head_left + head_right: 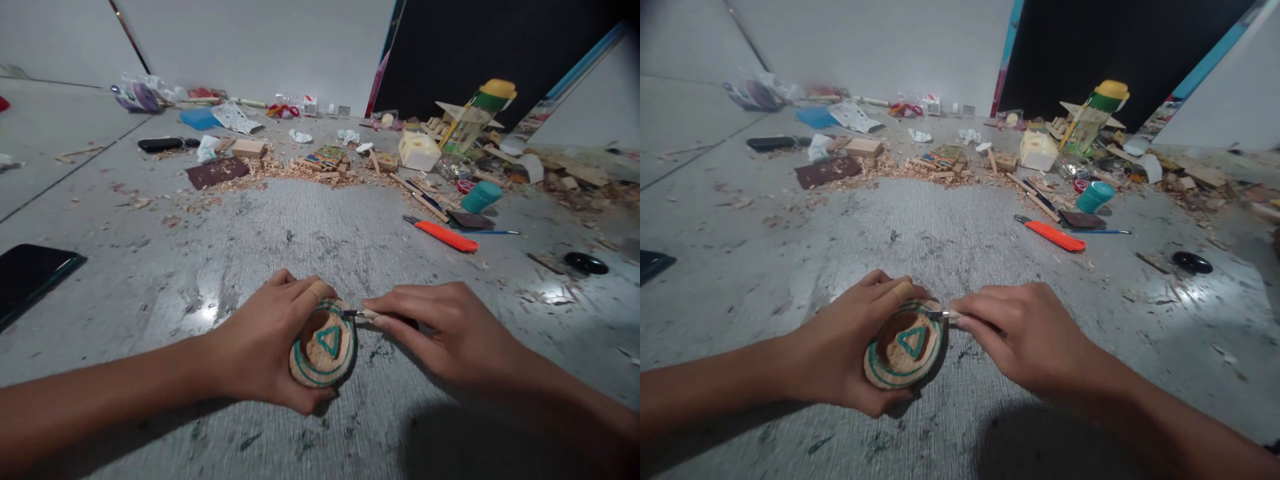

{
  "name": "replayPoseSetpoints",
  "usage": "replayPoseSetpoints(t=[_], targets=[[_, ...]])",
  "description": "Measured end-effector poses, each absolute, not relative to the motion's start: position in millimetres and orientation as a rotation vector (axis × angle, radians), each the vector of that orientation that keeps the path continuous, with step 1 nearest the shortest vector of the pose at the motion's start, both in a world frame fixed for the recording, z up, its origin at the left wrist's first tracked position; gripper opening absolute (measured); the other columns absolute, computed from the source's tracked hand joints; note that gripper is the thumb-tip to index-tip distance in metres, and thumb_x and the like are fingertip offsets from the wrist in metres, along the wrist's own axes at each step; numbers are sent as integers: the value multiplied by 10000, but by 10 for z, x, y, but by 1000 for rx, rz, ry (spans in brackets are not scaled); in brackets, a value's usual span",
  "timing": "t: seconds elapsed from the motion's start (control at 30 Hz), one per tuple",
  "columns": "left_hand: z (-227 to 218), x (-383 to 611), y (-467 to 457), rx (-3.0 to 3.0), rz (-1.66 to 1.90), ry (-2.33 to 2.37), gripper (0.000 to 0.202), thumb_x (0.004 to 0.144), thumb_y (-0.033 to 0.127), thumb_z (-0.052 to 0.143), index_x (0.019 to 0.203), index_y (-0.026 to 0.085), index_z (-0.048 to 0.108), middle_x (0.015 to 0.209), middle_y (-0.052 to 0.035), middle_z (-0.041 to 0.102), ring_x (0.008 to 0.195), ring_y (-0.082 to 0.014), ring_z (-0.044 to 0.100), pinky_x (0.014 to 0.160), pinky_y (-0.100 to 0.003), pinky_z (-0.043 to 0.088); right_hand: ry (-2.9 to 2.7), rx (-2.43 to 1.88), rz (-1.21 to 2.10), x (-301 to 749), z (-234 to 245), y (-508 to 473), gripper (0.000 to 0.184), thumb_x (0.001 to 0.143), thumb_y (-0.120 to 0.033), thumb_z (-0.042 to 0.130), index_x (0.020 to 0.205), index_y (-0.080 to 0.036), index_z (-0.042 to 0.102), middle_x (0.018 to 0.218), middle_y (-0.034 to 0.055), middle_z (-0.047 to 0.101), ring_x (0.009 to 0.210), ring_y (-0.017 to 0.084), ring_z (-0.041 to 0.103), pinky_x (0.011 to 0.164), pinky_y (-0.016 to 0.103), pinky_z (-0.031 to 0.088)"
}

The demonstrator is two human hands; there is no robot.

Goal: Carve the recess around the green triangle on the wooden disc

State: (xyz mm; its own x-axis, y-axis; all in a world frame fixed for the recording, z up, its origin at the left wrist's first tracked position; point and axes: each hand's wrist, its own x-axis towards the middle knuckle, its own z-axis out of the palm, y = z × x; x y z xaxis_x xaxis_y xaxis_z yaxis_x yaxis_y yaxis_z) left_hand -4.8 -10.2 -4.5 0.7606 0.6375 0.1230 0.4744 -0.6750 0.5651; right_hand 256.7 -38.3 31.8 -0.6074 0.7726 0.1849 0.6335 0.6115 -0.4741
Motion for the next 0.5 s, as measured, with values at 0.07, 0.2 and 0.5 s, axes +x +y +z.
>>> replayPoseSetpoints(t=[0.07,0.2,0.5], targets=[[-64,-54,-97,2468,435,829,809,555,581,826,1194,210,495,1045,-9,654,899,-251,651,843,-406,344,-2490,-1128,502,2577,395,-348,195,1035,-238,575,1144,-230,736,1001,-3,790,855,120,724,741,243,491],[-74,-55,-94,2493,461,828,845,568,625,841,1210,209,481,1042,-8,648,884,-245,658,835,-399,332,-2531,-1114,448,2588,454,-309,186,1038,-286,582,1125,-254,743,973,-25,795,790,105,721,699,237,477],[-72,-50,-102,2590,607,900,910,606,743,828,1220,191,448,1051,-34,663,842,-231,658,819,-397,328,-2487,-1188,421,2557,255,-357,190,1027,-250,570,1069,-273,754,948,-57,806,777,108,748,686,233,507]])
